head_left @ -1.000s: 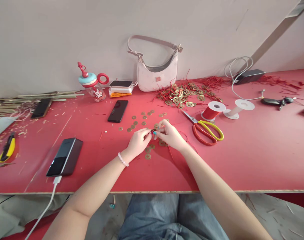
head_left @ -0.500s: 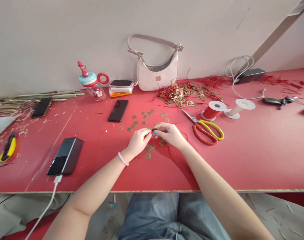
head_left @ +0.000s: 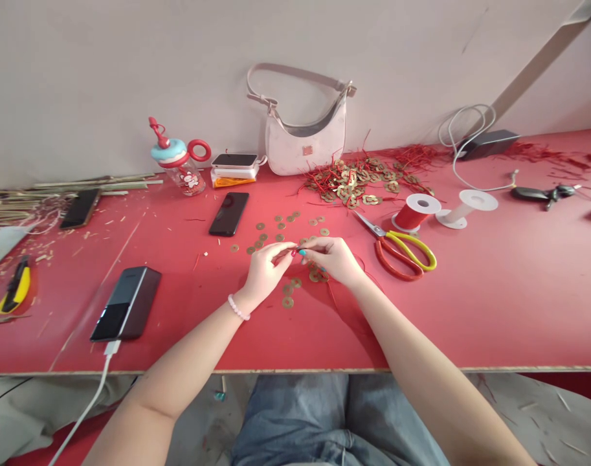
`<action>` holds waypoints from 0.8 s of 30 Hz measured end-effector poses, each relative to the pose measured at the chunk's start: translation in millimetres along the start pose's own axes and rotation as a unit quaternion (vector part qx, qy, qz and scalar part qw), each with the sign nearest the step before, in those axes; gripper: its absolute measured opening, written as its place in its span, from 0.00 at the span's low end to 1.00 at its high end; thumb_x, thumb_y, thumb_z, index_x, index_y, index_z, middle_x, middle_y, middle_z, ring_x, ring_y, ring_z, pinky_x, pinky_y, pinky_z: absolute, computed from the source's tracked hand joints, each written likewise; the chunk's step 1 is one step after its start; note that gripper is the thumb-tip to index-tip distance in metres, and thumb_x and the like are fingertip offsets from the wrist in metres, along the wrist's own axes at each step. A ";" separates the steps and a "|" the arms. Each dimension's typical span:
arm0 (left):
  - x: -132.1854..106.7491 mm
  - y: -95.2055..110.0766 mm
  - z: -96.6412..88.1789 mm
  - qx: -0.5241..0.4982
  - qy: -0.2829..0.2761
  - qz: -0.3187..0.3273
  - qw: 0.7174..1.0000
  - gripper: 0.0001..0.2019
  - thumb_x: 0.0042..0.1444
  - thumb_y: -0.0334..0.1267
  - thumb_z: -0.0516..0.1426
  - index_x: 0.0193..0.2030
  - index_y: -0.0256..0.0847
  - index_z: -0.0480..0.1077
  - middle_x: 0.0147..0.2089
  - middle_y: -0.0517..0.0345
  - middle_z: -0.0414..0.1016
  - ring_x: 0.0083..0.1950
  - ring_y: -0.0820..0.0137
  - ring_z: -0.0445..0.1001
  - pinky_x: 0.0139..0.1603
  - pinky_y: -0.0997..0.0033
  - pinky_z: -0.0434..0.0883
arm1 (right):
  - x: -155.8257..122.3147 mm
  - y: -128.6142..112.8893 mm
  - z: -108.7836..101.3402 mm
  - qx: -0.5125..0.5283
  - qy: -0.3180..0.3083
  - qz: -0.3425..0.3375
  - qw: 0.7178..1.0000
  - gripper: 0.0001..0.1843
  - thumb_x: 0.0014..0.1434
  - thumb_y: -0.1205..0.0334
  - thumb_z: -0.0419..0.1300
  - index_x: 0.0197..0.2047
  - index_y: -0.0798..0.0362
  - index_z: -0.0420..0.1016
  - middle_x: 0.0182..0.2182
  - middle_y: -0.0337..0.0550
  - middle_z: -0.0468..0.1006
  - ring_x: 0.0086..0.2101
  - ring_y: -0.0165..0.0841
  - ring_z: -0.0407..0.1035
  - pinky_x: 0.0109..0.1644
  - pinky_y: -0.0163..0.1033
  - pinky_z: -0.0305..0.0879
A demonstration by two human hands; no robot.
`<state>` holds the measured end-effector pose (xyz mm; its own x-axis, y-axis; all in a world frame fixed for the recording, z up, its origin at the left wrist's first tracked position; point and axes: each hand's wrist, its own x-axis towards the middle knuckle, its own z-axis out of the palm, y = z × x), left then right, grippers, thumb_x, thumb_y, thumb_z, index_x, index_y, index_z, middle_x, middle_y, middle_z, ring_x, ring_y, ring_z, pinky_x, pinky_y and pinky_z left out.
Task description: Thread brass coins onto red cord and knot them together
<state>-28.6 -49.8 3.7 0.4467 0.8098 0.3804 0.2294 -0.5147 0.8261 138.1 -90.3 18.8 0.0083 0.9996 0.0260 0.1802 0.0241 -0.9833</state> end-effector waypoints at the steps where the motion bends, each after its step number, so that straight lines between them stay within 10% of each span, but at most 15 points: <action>1: 0.3 0.6 -0.6 0.010 0.005 0.007 1.000 0.10 0.55 0.36 0.54 0.42 0.39 0.72 0.42 0.51 0.76 0.42 0.68 0.75 0.43 0.66 0.74 | 0.1 -0.3 -0.4 -0.003 0.000 -0.001 1.000 0.14 0.51 0.54 0.59 0.33 0.56 0.76 0.24 0.42 0.75 0.25 0.28 0.68 0.27 0.32 0.64; 24: 1.4 11.5 -1.7 -0.041 0.028 0.007 0.999 0.04 0.53 0.32 0.55 0.34 0.37 0.71 0.42 0.51 0.72 0.45 0.68 0.72 0.40 0.70 0.75 | -2.5 0.0 0.1 -0.043 0.004 0.021 0.999 0.18 0.52 0.51 0.55 0.35 0.55 0.78 0.22 0.40 0.74 0.14 0.20 0.54 0.15 0.28 0.50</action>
<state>-26.8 -54.1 14.4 0.3994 0.8184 0.4132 0.1509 -0.5032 0.8509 138.0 -92.9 18.8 0.0248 0.9996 -0.0134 0.2636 -0.0194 -0.9644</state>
